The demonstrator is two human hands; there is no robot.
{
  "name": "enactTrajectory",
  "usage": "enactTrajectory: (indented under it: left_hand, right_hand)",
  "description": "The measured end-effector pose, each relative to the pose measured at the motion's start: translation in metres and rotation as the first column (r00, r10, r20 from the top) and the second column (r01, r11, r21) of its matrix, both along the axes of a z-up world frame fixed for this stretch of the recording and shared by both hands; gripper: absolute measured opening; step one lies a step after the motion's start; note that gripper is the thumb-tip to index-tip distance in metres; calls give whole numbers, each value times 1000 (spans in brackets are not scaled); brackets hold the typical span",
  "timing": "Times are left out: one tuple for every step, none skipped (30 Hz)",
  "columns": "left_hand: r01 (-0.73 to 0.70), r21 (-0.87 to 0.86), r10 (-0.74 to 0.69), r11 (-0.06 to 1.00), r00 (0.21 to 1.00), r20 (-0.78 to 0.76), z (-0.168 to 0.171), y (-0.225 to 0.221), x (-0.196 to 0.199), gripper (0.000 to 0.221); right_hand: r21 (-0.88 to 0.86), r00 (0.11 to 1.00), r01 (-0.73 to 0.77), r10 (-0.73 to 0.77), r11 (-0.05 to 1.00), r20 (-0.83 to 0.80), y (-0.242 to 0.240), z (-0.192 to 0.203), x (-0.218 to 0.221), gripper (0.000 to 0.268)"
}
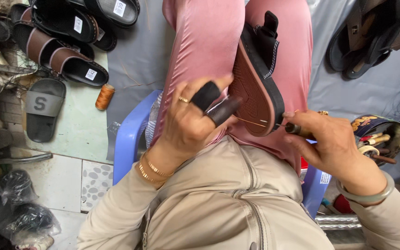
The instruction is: The person stitches the sole of a black sandal by hand using a needle and thread, pulling the thread through the material and securing it.
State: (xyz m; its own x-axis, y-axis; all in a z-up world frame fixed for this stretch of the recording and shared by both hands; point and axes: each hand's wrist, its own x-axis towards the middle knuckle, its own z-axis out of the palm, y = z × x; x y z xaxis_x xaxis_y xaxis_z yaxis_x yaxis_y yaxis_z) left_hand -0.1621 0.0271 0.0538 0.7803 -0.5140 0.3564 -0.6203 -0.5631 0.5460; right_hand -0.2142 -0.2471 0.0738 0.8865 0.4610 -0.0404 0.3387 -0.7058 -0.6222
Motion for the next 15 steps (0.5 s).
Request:
enactTrajectory:
  left_hand:
    - [-3, -54, 6, 999, 998, 56, 1, 1, -2, 33]
    - [-9, -103, 20, 995, 994, 107, 3, 4, -5, 19]
    - [-13, -102, 24, 995, 994, 103, 19, 6, -5, 19]
    - [121, -306, -192, 944, 958, -215, 36, 8, -4, 19]
    - [167, -527, -440, 833, 777, -449, 53, 9, -2, 29]
    - [173, -531, -448, 830, 773, -449, 55, 12, -1, 29]
    - [159, -705, -642, 691, 583, -497, 59, 15, -1, 19]
    - [88, -839, -799, 537, 370, -473, 63, 19, 0, 10]
    - [90, -837, -798, 539, 371, -474, 62, 19, 4, 10]
    - [51, -817, -776, 574, 354, -522, 60, 20, 7, 10]
    - [13, -794, -751, 607, 334, -569, 59, 22, 9, 10]
    - [19, -793, -751, 609, 335, -569, 55, 18, 8, 10]
    - [-2, -641, -539, 767, 540, -646, 51, 13, 8, 11]
    - [-71, -467, -286, 881, 708, -645, 46, 10, 7, 13]
    - [-66, -467, -288, 882, 709, -644, 37, 5, 1, 13]
  right_hand:
    - [15, 1000, -6, 5, 1000, 13, -6, -5, -2, 34]
    - [35, 1000, -17, 16, 999, 22, -11, -11, -4, 41]
    - [36, 1000, -21, 20, 999, 17, -8, -8, -2, 41]
    - [-15, 999, -34, 34, 999, 19, -5, -4, 0, 39]
    - [-65, 999, -47, 49, 997, 19, -2, -1, 1, 37]
    - [-70, 999, -39, 41, 997, 18, 2, 4, 3, 37]
    - [-96, 997, -67, 70, 993, 24, 6, 8, 5, 38]
    - [-117, 994, -102, 107, 988, 33, 11, 12, 9, 39]
    - [-114, 994, -102, 107, 988, 36, 16, 16, 9, 39]
    - [-232, 991, -88, 109, 969, 79, 21, 21, 8, 40]
    - [-345, 986, -68, 116, 936, 121, 26, 25, 7, 42]
    - [-343, 986, -63, 113, 937, 126, 30, 29, 8, 42]
    - [-373, 990, -68, 108, 925, 87, 34, 34, 10, 42]
    - [-403, 994, -74, 102, 912, 47, 38, 38, 11, 43]
    - [-402, 994, -70, 98, 913, 49, 41, 38, 12, 43]
